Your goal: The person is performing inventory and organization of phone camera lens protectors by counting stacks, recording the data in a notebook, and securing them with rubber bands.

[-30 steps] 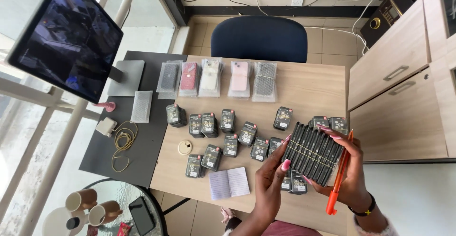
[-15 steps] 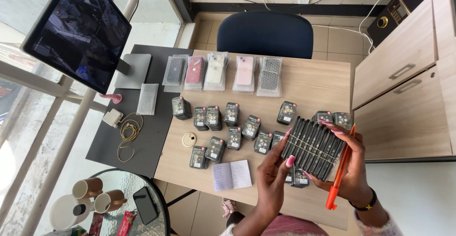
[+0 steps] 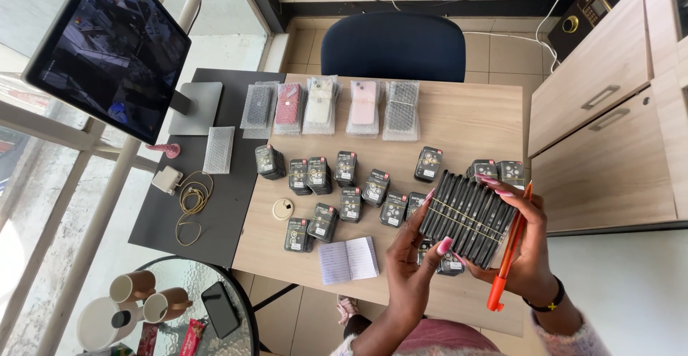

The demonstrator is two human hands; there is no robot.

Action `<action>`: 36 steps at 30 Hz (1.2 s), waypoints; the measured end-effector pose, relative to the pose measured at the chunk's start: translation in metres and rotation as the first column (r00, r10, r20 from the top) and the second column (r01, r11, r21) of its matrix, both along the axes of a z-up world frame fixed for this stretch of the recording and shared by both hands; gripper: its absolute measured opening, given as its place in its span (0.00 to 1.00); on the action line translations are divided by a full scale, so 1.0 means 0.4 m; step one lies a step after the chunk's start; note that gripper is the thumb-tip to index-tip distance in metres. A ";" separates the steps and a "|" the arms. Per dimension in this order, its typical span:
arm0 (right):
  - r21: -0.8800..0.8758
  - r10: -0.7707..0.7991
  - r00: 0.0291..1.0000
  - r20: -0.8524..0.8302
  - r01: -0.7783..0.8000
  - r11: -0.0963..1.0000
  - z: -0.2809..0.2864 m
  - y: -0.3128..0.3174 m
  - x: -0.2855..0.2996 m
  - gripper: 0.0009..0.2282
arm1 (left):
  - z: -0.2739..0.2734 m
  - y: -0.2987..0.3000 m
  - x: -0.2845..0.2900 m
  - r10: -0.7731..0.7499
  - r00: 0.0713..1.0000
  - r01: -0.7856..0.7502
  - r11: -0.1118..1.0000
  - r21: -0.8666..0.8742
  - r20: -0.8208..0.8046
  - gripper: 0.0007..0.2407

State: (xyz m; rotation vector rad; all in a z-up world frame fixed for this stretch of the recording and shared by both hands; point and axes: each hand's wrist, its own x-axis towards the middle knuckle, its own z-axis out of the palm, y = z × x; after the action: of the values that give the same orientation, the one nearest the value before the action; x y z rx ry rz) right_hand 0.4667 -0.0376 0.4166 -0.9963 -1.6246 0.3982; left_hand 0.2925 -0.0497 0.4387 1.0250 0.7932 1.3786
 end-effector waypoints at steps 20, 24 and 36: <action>-0.054 -0.007 0.999 -0.039 0.005 0.999 -0.006 -0.002 0.018 0.43 | 0.006 -0.002 0.024 0.001 0.998 -0.001 1.000 -0.007 -0.066 0.26; -0.037 0.017 0.999 -0.036 -0.019 0.999 -0.018 -0.003 0.025 0.42 | 0.025 -0.001 0.030 0.013 0.997 -0.014 1.000 -0.004 -0.076 0.28; -0.043 -0.005 0.998 -0.055 0.003 0.999 -0.042 -0.011 0.037 0.43 | 0.027 -0.004 0.041 0.030 0.994 -0.029 1.000 0.011 -0.108 0.32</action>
State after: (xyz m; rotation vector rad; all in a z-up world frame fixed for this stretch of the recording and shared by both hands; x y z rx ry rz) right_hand 0.4816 -0.0418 0.3998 -1.0123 -1.5706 0.4559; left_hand 0.3090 -0.0511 0.4497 1.1064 0.8858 1.3618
